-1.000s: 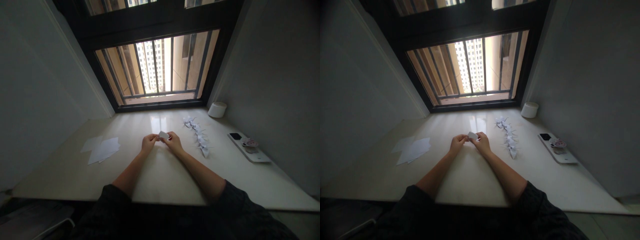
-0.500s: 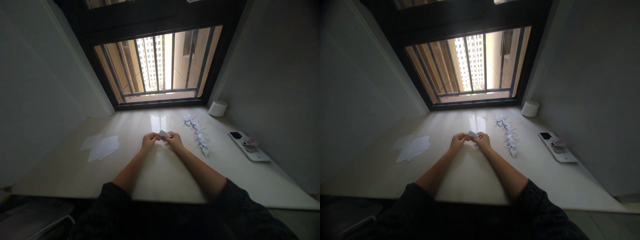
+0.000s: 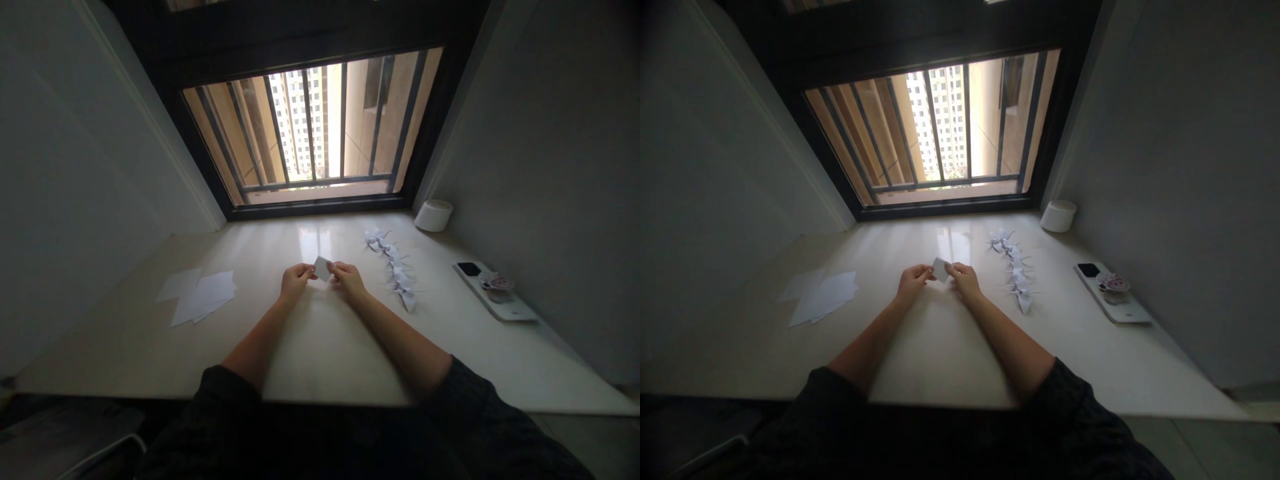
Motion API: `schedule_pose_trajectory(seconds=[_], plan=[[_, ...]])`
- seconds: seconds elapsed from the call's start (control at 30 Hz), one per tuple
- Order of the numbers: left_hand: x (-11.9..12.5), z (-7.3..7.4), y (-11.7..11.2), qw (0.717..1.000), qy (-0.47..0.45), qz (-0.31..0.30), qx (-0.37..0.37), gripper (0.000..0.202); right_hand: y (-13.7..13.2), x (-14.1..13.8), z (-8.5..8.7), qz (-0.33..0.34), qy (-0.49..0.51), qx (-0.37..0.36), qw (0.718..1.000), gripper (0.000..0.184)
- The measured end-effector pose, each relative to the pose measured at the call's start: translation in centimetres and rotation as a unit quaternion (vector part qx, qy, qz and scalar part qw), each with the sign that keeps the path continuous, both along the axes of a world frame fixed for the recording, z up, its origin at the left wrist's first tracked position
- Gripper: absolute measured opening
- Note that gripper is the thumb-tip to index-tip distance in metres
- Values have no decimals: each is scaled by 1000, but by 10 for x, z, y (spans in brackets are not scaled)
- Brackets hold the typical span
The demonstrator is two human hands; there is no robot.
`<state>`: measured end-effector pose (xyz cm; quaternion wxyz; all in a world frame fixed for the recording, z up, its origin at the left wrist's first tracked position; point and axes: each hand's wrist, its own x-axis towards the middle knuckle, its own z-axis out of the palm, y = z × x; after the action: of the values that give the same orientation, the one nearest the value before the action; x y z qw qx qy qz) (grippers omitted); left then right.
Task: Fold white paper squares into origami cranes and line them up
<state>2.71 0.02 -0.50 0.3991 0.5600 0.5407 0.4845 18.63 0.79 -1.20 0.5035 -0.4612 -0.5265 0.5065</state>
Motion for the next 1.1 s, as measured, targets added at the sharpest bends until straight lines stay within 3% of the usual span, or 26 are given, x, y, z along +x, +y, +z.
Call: schedule_pose_trajectory(seconds=[0.17,0.37,0.53,0.83,1.0,1.1], plan=[[-1,-1,-1,1000,8,2,-9,33,-2,0,3,-46,-33,68,996,42],[1,-8,3,999,-23,-31,6,32,-2,0,3,-122,-5,44,991,42],[1,-15,5,998,-4,-50,24,36,-3,1,4,-114,-12,48,992,41],[2,2,-2,999,18,-33,0,39,0,0,2,-114,24,39,992,45],[2,0,-3,998,33,-49,20,39,0,0,2,-105,-11,74,992,40],[2,-2,-4,995,79,-56,35,39,-2,1,3,-66,-31,78,994,41]])
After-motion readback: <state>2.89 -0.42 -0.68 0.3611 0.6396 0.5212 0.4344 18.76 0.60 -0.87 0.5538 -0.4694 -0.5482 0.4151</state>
